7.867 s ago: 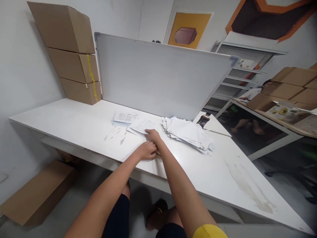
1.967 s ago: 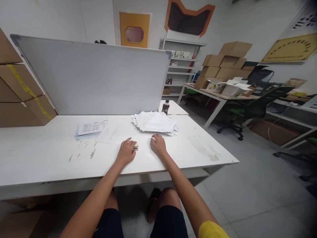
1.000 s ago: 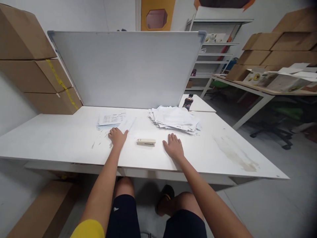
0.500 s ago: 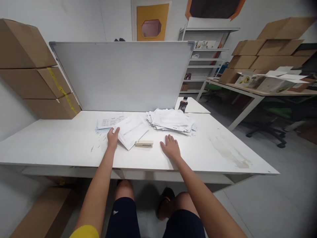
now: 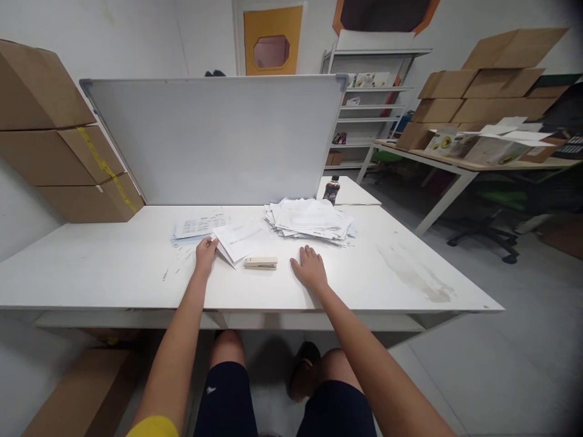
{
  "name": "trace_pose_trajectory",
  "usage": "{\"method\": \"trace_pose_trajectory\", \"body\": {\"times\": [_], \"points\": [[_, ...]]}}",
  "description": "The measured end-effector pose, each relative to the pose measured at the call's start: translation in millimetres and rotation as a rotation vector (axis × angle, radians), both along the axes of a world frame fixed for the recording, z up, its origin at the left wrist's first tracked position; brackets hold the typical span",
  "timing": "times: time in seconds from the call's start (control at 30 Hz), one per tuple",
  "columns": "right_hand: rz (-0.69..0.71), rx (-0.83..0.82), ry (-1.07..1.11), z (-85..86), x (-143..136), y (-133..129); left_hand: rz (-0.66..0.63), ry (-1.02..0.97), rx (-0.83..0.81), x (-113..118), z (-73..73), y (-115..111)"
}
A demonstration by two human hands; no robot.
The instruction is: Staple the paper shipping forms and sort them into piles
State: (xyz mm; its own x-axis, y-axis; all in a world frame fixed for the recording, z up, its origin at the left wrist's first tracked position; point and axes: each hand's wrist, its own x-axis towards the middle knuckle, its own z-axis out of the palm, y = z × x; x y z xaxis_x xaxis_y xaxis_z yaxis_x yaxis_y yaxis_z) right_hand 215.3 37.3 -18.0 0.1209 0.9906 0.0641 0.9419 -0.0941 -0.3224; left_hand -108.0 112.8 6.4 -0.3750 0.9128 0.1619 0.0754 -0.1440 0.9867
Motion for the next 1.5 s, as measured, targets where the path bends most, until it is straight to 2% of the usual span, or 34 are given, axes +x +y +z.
{"method": "trace_pose_trajectory", "body": {"times": [0.1, 0.23, 0.37, 0.5, 0.57, 0.73, 0.93, 1.03, 1.1, 1.3, 1.5], "points": [[-0.001, -0.001, -0.006, 0.2, 0.1, 0.0, 0.108, 0.06, -0.013, -3.4, -5.6, 3.5], [-0.003, 0.005, 0.01, 0.3, 0.3, -0.2, 0.243, 0.368, 0.028, -4.6, -8.5, 6.9], [-0.001, 0.004, 0.014, 1.3, 1.1, -0.3, 0.278, 0.623, 0.096, -1.7, -6.6, 10.9], [0.0, 0.0, -0.004, 1.4, 2.2, 0.0, 0.258, 0.741, 0.12, 2.2, -6.5, 12.9], [-0.001, 0.001, -0.015, 0.6, 2.7, 0.1, 0.238, 0.724, 0.1, 3.9, -6.7, 11.3], [0.0, 0.006, 0.001, -0.9, 3.4, -0.4, 0.188, 0.506, 0.072, 7.8, -1.6, 0.1], [0.0, 0.01, 0.017, 0.3, 2.4, 0.0, 0.452, 0.267, 0.288, 6.1, 11.8, -18.5], [-0.004, 0.01, 0.014, 1.1, 1.5, 0.9, 0.488, 0.269, 0.322, 6.4, 13.1, -23.8], [-0.004, 0.013, 0.018, 1.9, 1.0, 1.2, 0.458, 0.316, 0.327, 8.9, 10.8, -24.7], [0.001, 0.018, 0.045, 5.0, -0.1, -0.8, 0.238, 0.454, 0.35, 21.5, -2.2, -22.5], [0.007, 0.021, 0.068, 6.6, 0.6, -1.4, 0.188, 0.51, 0.414, 26.8, -3.6, -22.3]]}}
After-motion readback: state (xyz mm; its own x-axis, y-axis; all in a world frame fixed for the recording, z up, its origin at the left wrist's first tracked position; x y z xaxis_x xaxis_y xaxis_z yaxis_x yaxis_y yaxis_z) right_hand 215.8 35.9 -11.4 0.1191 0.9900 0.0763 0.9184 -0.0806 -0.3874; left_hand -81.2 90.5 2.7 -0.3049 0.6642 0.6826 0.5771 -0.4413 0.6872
